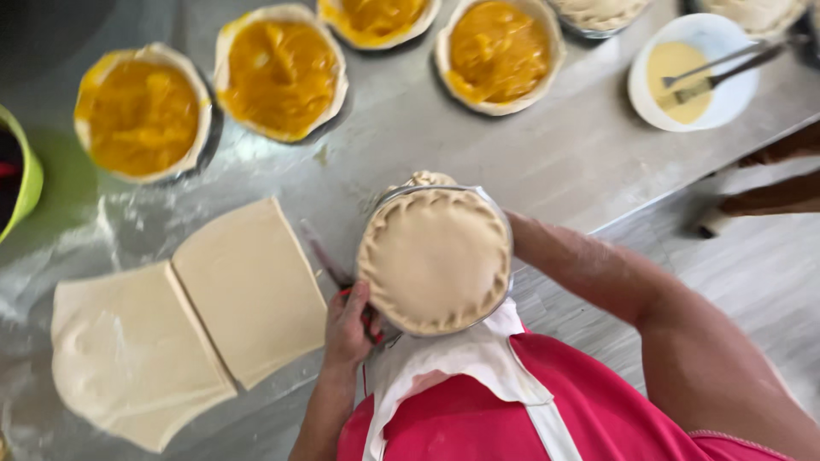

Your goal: The person seals meat pies by crimping the dough edges by hand, then uses a knife to trim the excess pastry around the rim. They then gather the dough scraps and repeat the process on additional pies.

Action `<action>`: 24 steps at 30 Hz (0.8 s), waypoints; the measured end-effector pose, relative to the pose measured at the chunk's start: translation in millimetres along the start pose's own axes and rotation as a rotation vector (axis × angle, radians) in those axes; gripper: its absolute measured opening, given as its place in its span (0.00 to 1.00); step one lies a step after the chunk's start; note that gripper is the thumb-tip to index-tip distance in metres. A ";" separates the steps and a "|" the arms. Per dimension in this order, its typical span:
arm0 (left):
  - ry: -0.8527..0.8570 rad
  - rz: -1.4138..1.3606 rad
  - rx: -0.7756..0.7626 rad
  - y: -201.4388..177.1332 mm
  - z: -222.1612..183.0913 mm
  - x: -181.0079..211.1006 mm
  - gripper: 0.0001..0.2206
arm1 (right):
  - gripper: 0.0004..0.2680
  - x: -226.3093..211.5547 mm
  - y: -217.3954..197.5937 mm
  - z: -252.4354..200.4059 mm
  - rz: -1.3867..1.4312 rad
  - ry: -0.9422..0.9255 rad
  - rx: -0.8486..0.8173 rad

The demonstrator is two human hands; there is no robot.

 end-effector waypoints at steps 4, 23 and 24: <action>-0.054 0.021 0.084 -1.3 13.6 24.7 0.11 | 0.24 14.8 8.6 -49.7 0.065 0.124 -0.074; -0.196 0.366 -0.242 213.4 225.6 -95.0 0.14 | 0.20 -215.4 -278.6 -192.2 -0.460 -0.690 0.750; -0.187 0.359 -0.238 220.0 234.4 -101.3 0.14 | 0.19 -236.9 -287.1 -189.6 -0.432 -0.671 0.768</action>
Point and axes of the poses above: each hand's wrist, its own z-axis towards the middle knuckle, its own y-axis out of the palm, x = y × z, the point moved 9 cm from there along z, towards the middle knuckle, and after that the axes turned 8 degrees about -x, right-handed, at the moved point
